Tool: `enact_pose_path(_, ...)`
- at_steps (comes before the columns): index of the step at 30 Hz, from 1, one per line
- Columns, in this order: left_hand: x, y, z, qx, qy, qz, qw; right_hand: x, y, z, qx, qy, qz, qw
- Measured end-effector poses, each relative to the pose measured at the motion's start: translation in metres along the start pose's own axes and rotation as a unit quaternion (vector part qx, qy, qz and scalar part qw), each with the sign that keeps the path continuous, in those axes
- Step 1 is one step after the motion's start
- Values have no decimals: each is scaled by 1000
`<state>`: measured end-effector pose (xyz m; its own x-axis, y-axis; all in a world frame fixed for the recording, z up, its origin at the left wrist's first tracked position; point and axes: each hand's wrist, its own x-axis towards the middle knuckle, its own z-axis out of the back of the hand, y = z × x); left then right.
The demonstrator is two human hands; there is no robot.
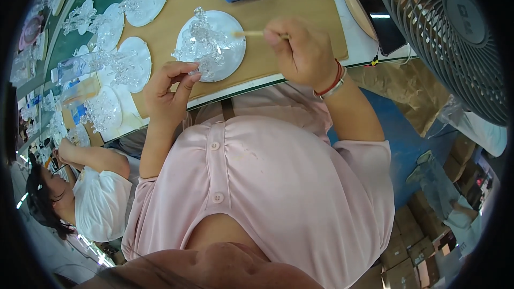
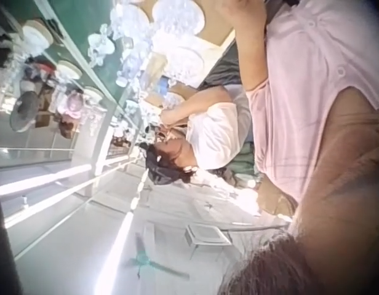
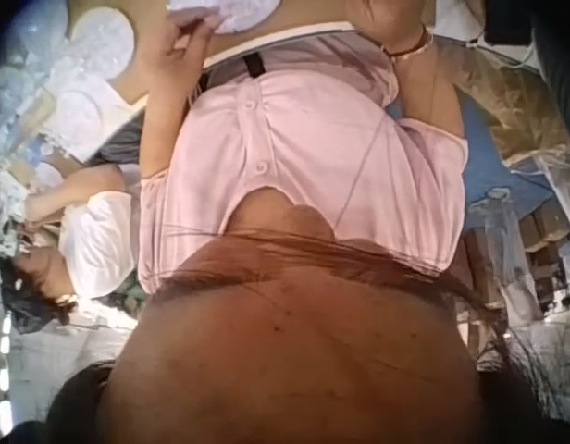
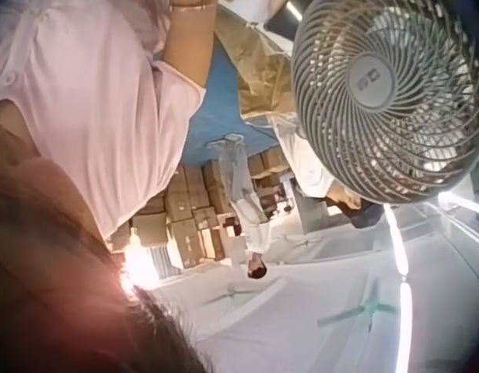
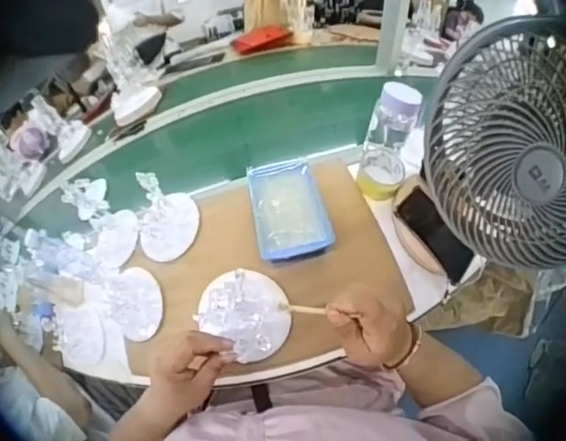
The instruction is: Applying glue to clear plastic decorative components and attaching them to a base plate during assembly.
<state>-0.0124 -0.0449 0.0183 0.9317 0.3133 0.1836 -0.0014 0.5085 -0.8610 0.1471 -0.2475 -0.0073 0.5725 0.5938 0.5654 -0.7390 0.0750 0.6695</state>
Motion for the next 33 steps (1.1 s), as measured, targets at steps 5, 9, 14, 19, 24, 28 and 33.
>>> enact_pose_path(5, 1, 2, -2, -5, -4, -7, 1000, -15, 16, 2, 77, 49, 59, 994)
enact_pose_path(9, 1, 1, -2, 8, 0, -21, 1000, -18, 13, -12, 102, 37, 98, 989)
enact_pose_path(14, 1, 0, -3, 14, 0, -28, 1000, -21, 8, 8, 85, 56, 68, 992)
enact_pose_path(19, 3, -4, -12, 25, 1, -52, 998, -4, -9, 1, 54, -2, 51, 997)
enact_pose_path(24, 2, -1, -10, 57, -15, -114, 992, -6, 0, 7, 12, 41, 42, 998)
enact_pose_path(28, 4, 1, -11, 55, -19, -130, 990, -27, 16, 16, 46, 79, 28, 995)
enact_pose_path(33, 9, -1, -15, 59, -7, -153, 986, -19, 20, 11, 3, 40, 19, 999)
